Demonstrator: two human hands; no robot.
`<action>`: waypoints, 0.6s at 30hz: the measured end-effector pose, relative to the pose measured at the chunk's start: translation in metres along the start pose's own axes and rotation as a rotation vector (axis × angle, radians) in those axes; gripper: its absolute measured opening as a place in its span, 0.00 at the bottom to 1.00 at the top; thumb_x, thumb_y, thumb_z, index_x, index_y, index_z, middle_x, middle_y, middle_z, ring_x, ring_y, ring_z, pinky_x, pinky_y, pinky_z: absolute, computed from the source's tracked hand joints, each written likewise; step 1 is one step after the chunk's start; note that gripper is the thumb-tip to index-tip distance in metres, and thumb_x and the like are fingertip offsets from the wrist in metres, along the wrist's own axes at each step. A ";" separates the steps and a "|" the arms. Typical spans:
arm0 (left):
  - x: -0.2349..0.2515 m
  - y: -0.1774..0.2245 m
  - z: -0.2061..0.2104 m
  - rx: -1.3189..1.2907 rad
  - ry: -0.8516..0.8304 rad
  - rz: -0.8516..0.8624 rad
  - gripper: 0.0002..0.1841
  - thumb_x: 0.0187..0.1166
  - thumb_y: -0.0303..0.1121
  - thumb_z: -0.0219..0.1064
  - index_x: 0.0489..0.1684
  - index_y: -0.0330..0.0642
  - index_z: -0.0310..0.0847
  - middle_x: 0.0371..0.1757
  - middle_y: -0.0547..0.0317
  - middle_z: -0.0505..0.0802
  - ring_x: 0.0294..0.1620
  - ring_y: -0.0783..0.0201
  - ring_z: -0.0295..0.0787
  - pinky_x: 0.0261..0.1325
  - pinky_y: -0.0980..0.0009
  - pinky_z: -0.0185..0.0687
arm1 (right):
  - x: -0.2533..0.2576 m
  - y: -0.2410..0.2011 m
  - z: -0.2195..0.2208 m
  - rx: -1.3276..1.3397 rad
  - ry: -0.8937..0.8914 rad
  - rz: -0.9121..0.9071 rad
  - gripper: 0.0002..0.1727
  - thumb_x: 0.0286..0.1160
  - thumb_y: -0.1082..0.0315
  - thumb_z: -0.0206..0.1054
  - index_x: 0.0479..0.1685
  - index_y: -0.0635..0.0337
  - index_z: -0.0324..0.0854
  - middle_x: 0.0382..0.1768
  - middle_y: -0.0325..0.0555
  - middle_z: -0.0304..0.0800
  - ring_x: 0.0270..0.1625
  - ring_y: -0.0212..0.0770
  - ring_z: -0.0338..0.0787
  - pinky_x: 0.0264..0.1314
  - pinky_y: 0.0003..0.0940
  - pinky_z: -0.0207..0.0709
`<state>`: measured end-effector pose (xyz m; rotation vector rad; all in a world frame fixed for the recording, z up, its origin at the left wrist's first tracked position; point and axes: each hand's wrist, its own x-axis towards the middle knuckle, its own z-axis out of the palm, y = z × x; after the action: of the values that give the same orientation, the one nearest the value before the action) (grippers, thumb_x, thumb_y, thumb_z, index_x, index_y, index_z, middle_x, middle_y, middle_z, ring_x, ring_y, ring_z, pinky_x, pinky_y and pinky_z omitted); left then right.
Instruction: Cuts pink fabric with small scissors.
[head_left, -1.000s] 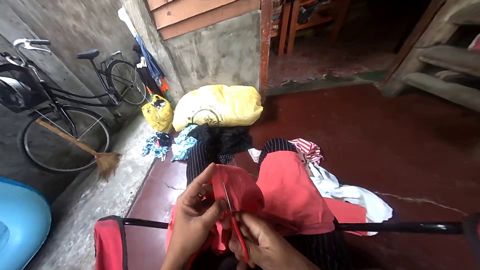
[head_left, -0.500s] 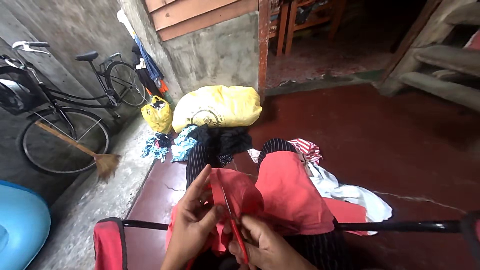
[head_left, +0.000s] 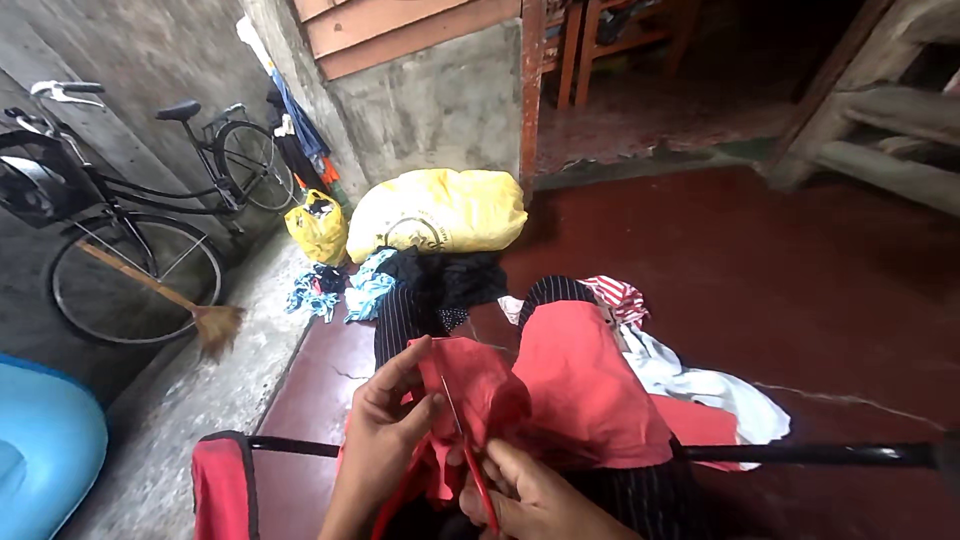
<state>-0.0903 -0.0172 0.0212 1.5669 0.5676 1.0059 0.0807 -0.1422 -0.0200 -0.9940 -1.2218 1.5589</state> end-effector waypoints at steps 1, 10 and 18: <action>-0.001 0.001 0.001 0.001 -0.002 0.005 0.32 0.70 0.19 0.73 0.80 0.37 0.75 0.56 0.41 0.93 0.52 0.53 0.93 0.57 0.61 0.92 | 0.000 -0.001 0.000 0.011 -0.003 -0.003 0.26 0.82 0.54 0.68 0.70 0.61 0.73 0.43 0.42 0.90 0.42 0.37 0.92 0.45 0.39 0.90; 0.001 0.007 0.003 -0.009 -0.012 0.050 0.47 0.68 0.19 0.74 0.92 0.44 0.54 0.60 0.41 0.90 0.55 0.49 0.92 0.57 0.58 0.93 | 0.002 0.001 -0.001 0.055 0.027 -0.072 0.18 0.81 0.61 0.69 0.62 0.61 0.78 0.36 0.40 0.89 0.33 0.36 0.91 0.36 0.37 0.90; -0.003 0.010 0.007 0.005 -0.061 0.058 0.50 0.66 0.17 0.75 0.94 0.45 0.49 0.70 0.42 0.85 0.58 0.49 0.92 0.55 0.58 0.95 | 0.005 0.000 -0.002 0.100 -0.024 -0.132 0.25 0.81 0.53 0.69 0.67 0.61 0.73 0.41 0.39 0.90 0.40 0.34 0.91 0.44 0.36 0.90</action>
<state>-0.0877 -0.0254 0.0303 1.6208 0.4853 0.9973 0.0808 -0.1365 -0.0204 -0.8166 -1.1900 1.5167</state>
